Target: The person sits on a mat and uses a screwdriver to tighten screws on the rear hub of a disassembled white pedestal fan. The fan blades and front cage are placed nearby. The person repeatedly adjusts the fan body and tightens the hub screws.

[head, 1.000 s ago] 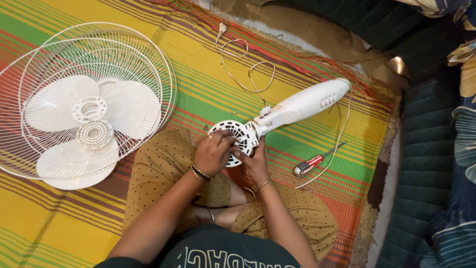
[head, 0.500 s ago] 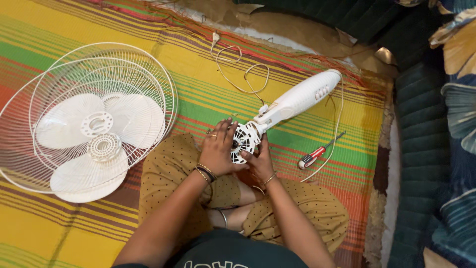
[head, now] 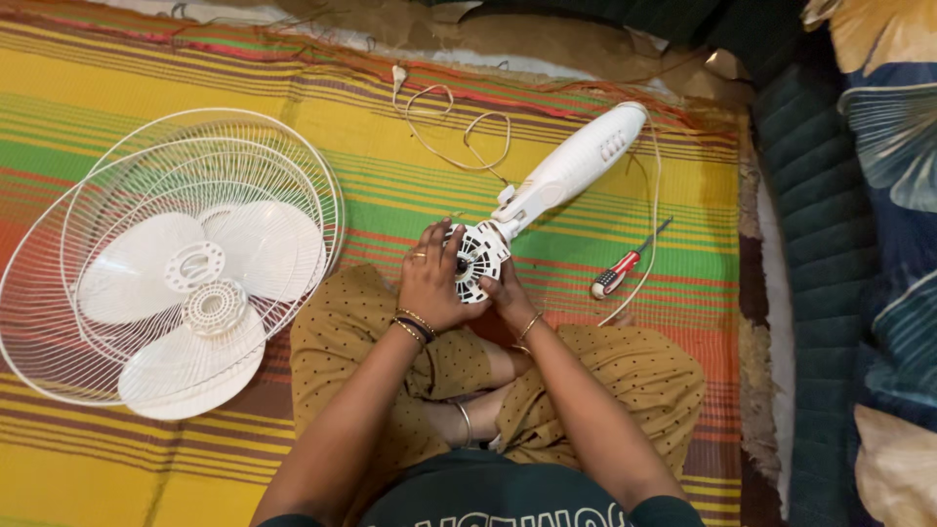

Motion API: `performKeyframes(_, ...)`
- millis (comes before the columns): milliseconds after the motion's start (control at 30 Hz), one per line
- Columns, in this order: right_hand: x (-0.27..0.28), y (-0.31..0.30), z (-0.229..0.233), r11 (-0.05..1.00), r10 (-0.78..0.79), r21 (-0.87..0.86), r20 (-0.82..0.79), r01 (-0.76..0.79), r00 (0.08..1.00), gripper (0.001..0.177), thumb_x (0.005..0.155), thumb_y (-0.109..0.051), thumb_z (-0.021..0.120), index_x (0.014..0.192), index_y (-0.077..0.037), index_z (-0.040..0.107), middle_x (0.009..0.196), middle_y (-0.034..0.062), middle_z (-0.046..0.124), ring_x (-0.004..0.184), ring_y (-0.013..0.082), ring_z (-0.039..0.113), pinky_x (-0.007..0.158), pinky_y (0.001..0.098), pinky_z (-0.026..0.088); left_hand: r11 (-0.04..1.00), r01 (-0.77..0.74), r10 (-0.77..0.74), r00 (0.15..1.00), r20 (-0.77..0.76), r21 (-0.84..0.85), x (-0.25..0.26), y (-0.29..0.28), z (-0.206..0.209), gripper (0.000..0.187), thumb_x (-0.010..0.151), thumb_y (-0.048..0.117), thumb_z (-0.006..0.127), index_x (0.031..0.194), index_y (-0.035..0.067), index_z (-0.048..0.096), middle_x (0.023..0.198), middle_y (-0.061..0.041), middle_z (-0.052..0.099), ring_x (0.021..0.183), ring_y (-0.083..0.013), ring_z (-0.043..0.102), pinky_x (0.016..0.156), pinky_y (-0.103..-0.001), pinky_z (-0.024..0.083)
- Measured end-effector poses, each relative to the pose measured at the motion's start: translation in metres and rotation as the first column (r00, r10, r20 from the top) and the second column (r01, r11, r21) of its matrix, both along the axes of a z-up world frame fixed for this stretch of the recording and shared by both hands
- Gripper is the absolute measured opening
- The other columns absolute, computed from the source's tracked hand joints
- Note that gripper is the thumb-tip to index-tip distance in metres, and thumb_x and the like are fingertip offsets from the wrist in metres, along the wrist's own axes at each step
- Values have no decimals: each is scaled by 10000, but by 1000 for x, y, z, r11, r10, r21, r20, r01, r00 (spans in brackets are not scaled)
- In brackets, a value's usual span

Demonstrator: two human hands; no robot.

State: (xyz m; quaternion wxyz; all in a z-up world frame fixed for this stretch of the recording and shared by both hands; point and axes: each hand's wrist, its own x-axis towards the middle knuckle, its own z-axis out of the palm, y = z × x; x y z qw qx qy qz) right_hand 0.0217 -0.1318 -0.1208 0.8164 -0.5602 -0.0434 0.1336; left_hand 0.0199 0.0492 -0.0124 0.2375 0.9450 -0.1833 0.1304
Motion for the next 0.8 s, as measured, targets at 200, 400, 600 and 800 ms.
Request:
performKeyframes(200, 2, 6, 21, 966, -18, 257, -104, 44, 994, 958, 862, -438, 761, 1598, -90, 257, 1522, 118, 472, 1371, 258, 507, 1116, 413, 461, 1000, 11, -10, 999, 33, -18, -2, 0, 1, 1169, 601, 601, 818, 1540, 94, 342, 1556, -194, 373, 1453, -374, 359, 1088, -548, 348)
performKeyframes(400, 14, 18, 40, 898, -224, 318, -265, 304, 938, 674, 897, -343, 738, 1433, -20, 487, 1287, 113, 645, 1160, 233, 655, 988, 384, 549, 1000, 12, -12, 999, 49, -2, -2, 1, -4, 1117, 596, 590, 818, 1510, 117, 382, 1563, -195, 384, 1456, -376, 374, 1095, -563, 345)
performKeyframes(600, 27, 21, 13, 847, -397, 267, -259, 460, 881, 487, 846, -180, 726, 1237, 58, 562, 1096, 164, 702, 940, 236, 722, 856, 364, 593, 998, 48, -42, 990, 133, -39, -2, 0, -5, 1084, 625, 621, 809, 1485, 111, 392, 1545, -235, 398, 1438, -415, 393, 1102, -582, 337)
performKeyframes(800, 32, 14, 0, 858, -386, 281, -198, 430, 901, 459, 880, -165, 746, 1237, 57, 561, 1102, 142, 686, 941, 207, 695, 852, 338, 576, 997, 50, -46, 995, 85, -53, -1, 1, -3, 1069, 645, 618, 803, 1506, 116, 417, 1567, -220, 401, 1454, -401, 396, 1104, -562, 354)
